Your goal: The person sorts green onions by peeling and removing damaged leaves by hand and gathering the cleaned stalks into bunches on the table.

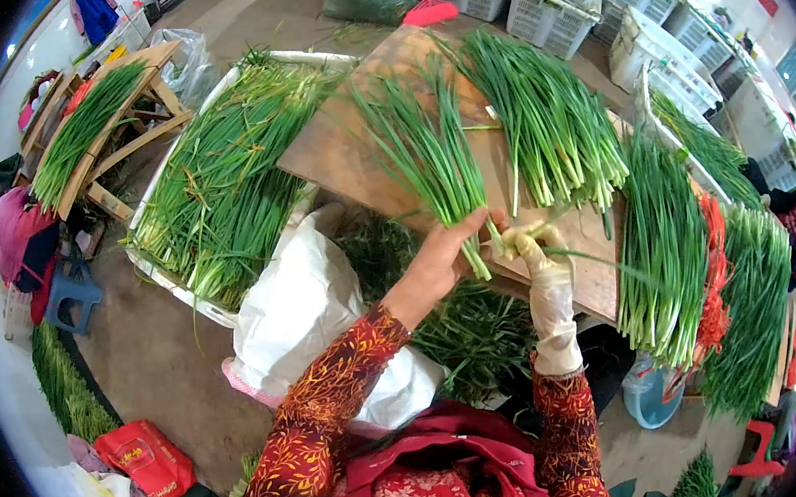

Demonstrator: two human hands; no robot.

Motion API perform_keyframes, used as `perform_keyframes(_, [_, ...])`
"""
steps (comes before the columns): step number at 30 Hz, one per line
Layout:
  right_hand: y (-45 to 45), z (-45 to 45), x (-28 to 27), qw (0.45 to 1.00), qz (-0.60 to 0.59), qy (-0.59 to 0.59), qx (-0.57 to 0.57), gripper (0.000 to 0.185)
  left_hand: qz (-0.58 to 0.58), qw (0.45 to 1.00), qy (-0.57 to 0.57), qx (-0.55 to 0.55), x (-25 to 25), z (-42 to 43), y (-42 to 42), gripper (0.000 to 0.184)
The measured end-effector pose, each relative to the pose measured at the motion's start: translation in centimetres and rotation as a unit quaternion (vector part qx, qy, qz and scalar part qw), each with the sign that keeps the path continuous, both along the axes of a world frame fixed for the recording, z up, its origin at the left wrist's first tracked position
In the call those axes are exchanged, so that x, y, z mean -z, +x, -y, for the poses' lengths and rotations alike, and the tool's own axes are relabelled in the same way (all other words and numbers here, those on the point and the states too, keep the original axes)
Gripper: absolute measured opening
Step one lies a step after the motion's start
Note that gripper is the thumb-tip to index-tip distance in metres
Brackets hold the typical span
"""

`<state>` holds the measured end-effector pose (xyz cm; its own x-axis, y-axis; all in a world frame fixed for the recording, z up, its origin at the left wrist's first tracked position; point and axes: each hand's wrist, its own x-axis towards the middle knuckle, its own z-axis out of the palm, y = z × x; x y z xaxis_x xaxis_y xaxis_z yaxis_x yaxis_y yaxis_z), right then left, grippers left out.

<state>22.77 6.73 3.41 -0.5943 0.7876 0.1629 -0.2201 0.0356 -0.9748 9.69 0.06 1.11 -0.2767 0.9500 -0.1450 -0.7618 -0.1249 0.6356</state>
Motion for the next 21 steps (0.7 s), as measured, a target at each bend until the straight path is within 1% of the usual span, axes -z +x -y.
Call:
perform_keyframes(1, [0.6,0.7,-0.8,0.999,-0.018,-0.040,0.003,0.014,-0.012,1.000,0.010,-0.005,-0.1,0.0,-0.1,0.023])
perform_keyframes(2, [1.2,0.9,-0.7,0.999,-0.018,-0.039,0.003,0.014,-0.023,0.999,0.019,-0.012,-0.1,-0.1,-0.2,0.024])
perform_keyframes(3, [1.9,1.1,-0.5,0.997,-0.047,-0.056,-0.041,0.013,-0.055,0.995,0.052,-0.064,-1.1,-0.1,-0.3,0.027])
perform_keyframes(4, [2.7,1.3,-0.3,0.991,-0.076,-0.072,-0.084,0.012,-0.112,0.989,0.007,-0.097,-1.3,-0.4,-1.1,0.028])
perform_keyframes(5, [4.0,1.8,-0.7,0.982,0.002,-0.093,-0.164,0.011,-0.163,0.974,0.049,-0.152,-0.7,-0.7,-2.9,0.030])
perform_keyframes(6, [5.1,2.1,-1.2,0.960,0.079,-0.112,-0.242,0.011,-0.169,0.960,0.040,-0.218,-1.7,-0.6,-3.9,0.031])
perform_keyframes(7, [5.1,2.0,-1.3,0.890,0.247,-0.112,-0.366,0.016,-0.173,0.943,0.027,-0.284,-2.1,-0.8,-5.1,0.028])
perform_keyframes(8, [5.0,2.4,-1.3,0.850,0.317,0.095,-0.410,0.026,-0.173,0.940,0.040,-0.292,-2.6,-0.6,-6.1,0.021])
perform_keyframes(9, [5.1,2.0,-1.1,0.816,0.389,0.254,-0.343,0.028,-0.137,0.946,0.081,-0.284,-2.7,-0.8,-6.5,0.019])
perform_keyframes(10, [5.0,1.4,-1.1,0.754,0.447,0.403,-0.264,0.031,-0.102,0.949,0.120,-0.274,-2.7,-1.0,-6.8,0.018])
perform_keyframes(11, [3.8,-0.4,-1.9,0.789,0.472,0.330,-0.215,0.033,-0.102,0.949,0.123,-0.272,-2.6,-1.1,-6.7,0.018])
perform_keyframes(12, [2.4,-1.7,-3.1,0.787,0.480,0.359,-0.146,0.031,-0.053,0.970,0.115,-0.209,-2.4,-1.0,-6.2,0.020])
perform_keyframes(13, [0.9,-2.3,-3.9,0.826,0.439,0.351,-0.036,0.030,-0.006,0.984,0.107,-0.145,-2.2,-0.8,-5.8,0.022])
perform_keyframes(14, [-0.5,-4.0,-3.7,0.816,0.473,0.332,-0.005,0.030,0.007,0.989,0.094,-0.116,-1.8,-0.8,-5.3,0.023])
perform_keyframes(15, [-2.1,-4.7,-4.1,0.782,0.531,0.325,0.030,0.029,0.027,0.991,0.084,-0.101,-1.1,-0.9,-4.7,0.024])
perform_keyframes(16, [-2.8,-5.6,-3.0,0.782,0.530,0.326,0.033,0.029,0.048,0.993,0.073,-0.085,-0.6,-1.0,-4.2,0.025])
perform_keyframes(17, [-3.5,-6.9,-1.0,0.747,0.549,0.373,0.045,0.028,0.040,0.995,0.053,-0.075,-0.2,-1.0,-3.6,0.026])
perform_keyframes(18, [-3.9,-7.3,-0.4,0.708,0.567,0.418,0.055,0.026,0.034,0.997,0.031,-0.065,0.0,-0.9,-3.1,0.026])
perform_keyframes(19, [-3.6,-7.5,-0.1,0.716,0.543,0.436,0.052,0.024,0.020,0.997,0.024,-0.064,0.5,-1.0,-2.7,0.027])
perform_keyframes(20, [-3.4,-7.6,0.2,0.715,0.544,0.437,0.049,0.024,0.022,0.997,0.024,-0.066,0.7,-1.1,-2.5,0.027])
perform_keyframes(21, [-3.2,-7.3,-0.2,0.836,0.475,0.276,0.016,0.025,-0.015,0.998,0.014,-0.055,0.7,-1.2,-2.1,0.027])
